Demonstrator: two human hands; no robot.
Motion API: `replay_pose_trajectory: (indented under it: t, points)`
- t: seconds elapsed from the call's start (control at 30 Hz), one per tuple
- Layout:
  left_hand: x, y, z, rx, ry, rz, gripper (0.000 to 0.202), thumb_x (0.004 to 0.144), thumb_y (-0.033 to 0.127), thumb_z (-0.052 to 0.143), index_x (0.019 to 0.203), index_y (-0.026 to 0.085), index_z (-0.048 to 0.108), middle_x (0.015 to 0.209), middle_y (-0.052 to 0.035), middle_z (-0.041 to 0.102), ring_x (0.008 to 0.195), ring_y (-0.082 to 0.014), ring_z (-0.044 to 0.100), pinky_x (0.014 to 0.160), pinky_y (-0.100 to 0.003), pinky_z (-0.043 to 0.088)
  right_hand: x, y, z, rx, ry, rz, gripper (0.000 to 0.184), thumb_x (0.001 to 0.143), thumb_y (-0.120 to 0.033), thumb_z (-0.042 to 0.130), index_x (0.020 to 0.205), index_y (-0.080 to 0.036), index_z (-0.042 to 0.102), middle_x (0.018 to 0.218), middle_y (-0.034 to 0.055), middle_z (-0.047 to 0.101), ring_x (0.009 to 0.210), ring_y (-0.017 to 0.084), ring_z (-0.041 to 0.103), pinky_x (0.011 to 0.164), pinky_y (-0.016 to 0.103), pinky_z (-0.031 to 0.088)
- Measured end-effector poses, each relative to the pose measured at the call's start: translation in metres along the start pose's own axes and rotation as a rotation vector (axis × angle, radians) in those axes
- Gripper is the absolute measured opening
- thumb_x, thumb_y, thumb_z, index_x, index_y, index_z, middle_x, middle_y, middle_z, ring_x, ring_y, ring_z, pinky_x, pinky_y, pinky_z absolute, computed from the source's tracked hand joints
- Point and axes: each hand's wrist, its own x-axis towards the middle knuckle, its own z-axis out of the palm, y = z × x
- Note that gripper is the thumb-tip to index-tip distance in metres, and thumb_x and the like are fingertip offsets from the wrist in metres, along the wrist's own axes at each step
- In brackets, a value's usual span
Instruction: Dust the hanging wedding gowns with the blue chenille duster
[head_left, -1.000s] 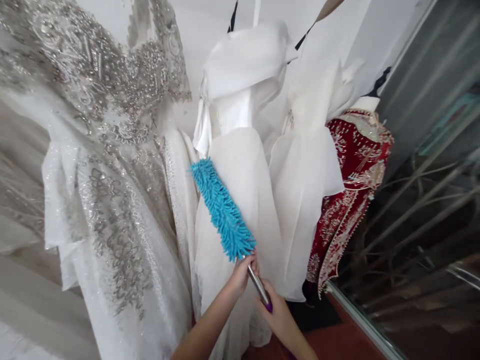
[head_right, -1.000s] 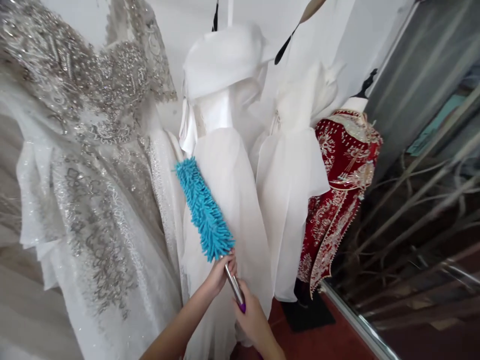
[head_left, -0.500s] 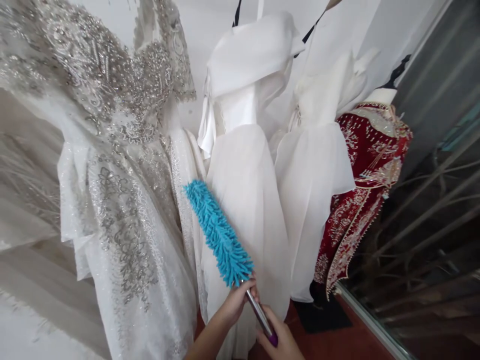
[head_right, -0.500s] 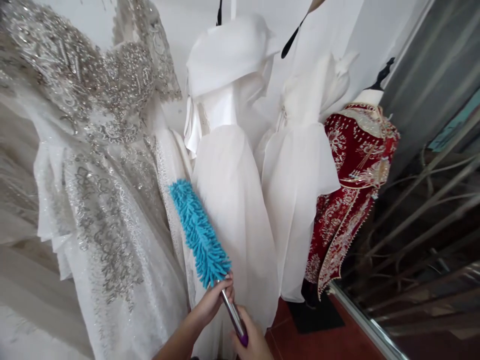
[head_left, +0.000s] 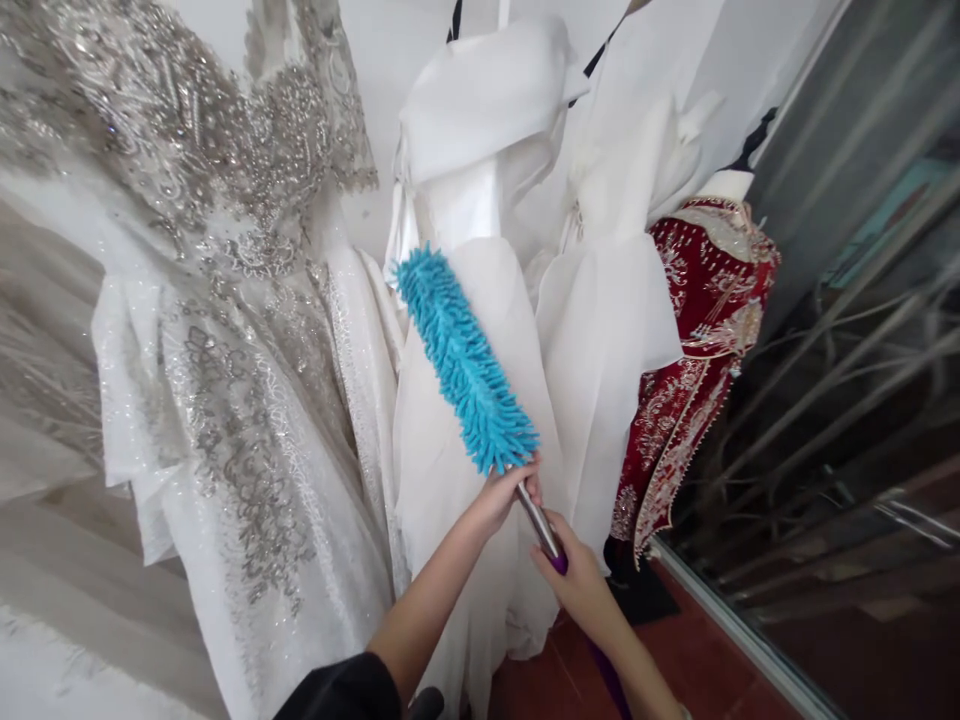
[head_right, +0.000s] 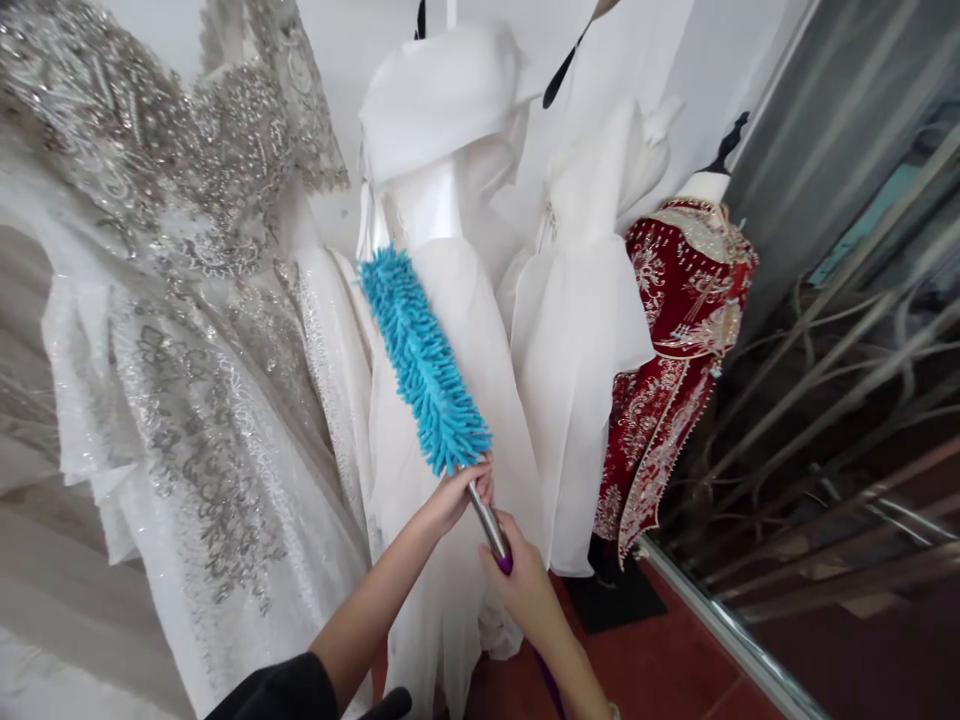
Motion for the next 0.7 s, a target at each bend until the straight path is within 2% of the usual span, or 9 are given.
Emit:
replay_pose_trajectory:
  t: [0.13, 0.2, 0.27, 0.37, 0.43, 0.57, 0.7]
  points:
    - [-0.023, -0.039, -0.032, -0.046, 0.135, -0.11, 0.029, 0.065, 0.038, 0.063, 0.08, 0.017, 0.051, 0.047, 0.0079, 0.044, 0.042, -0.0093, 0.043, 0.05, -0.025, 0.035, -0.021, 0.032, 0.034, 0.066, -0.072, 0.017, 0.038, 0.081, -0.023, 0.046, 0.117, -0.013, 0.048, 0.075, 0.0009, 0.058, 0.064, 0.017, 0.056, 0.064, 0.026, 0.046]
    - [-0.039, -0.058, -0.047, -0.072, 0.211, -0.154, 0.032, 0.062, 0.038, 0.064, 0.082, 0.017, 0.05, 0.045, 0.0087, 0.042, 0.041, -0.0091, 0.042, 0.05, -0.024, 0.034, -0.035, 0.046, 0.053, 0.067, -0.126, 0.055, 0.04, 0.079, -0.021, 0.045, 0.118, -0.012, 0.049, 0.067, -0.0007, 0.058, 0.06, 0.017, 0.055, 0.059, 0.026, 0.046]
    - [-0.056, -0.075, -0.06, -0.09, 0.267, -0.207, 0.035, 0.06, 0.039, 0.065, 0.082, 0.017, 0.05, 0.045, 0.0091, 0.042, 0.042, -0.009, 0.042, 0.05, -0.024, 0.032, -0.049, 0.057, 0.069, 0.082, -0.153, 0.104, 0.041, 0.078, -0.02, 0.044, 0.117, -0.012, 0.051, 0.069, 0.0006, 0.061, 0.059, 0.017, 0.056, 0.06, 0.027, 0.047]
    - [-0.079, -0.095, -0.076, -0.113, 0.333, -0.277, 0.038, 0.059, 0.041, 0.065, 0.083, 0.017, 0.049, 0.047, 0.0091, 0.044, 0.043, -0.0088, 0.043, 0.05, -0.023, 0.032, -0.068, 0.067, 0.09, 0.151, -0.179, 0.11, 0.042, 0.075, -0.018, 0.047, 0.116, -0.012, 0.054, 0.087, 0.0068, 0.066, 0.081, 0.021, 0.061, 0.077, 0.03, 0.048]
    - [-0.092, -0.103, -0.085, -0.121, 0.357, -0.309, 0.039, 0.058, 0.041, 0.066, 0.084, 0.017, 0.048, 0.047, 0.0093, 0.044, 0.043, -0.0085, 0.044, 0.051, -0.023, 0.032, -0.077, 0.071, 0.1, 0.166, -0.205, 0.11, 0.043, 0.073, -0.018, 0.047, 0.115, -0.013, 0.055, 0.088, 0.0076, 0.067, 0.086, 0.022, 0.06, 0.08, 0.03, 0.047]
    - [-0.106, -0.098, -0.09, -0.104, 0.372, -0.351, 0.039, 0.056, 0.041, 0.067, 0.082, 0.018, 0.048, 0.045, 0.0094, 0.044, 0.043, -0.0089, 0.045, 0.051, -0.023, 0.032, -0.083, 0.071, 0.109, 0.112, -0.254, 0.096, 0.044, 0.068, -0.018, 0.047, 0.11, -0.012, 0.057, 0.071, 0.0026, 0.062, 0.065, 0.018, 0.055, 0.063, 0.026, 0.048]
    - [-0.106, -0.064, -0.079, -0.046, 0.314, -0.283, 0.035, 0.061, 0.041, 0.066, 0.082, 0.018, 0.049, 0.047, 0.0076, 0.046, 0.046, -0.0107, 0.048, 0.052, -0.024, 0.035, -0.072, 0.047, 0.099, 0.131, -0.28, 0.055, 0.05, 0.069, -0.018, 0.047, 0.119, -0.013, 0.052, 0.069, 0.0007, 0.061, 0.059, 0.016, 0.053, 0.06, 0.024, 0.047]
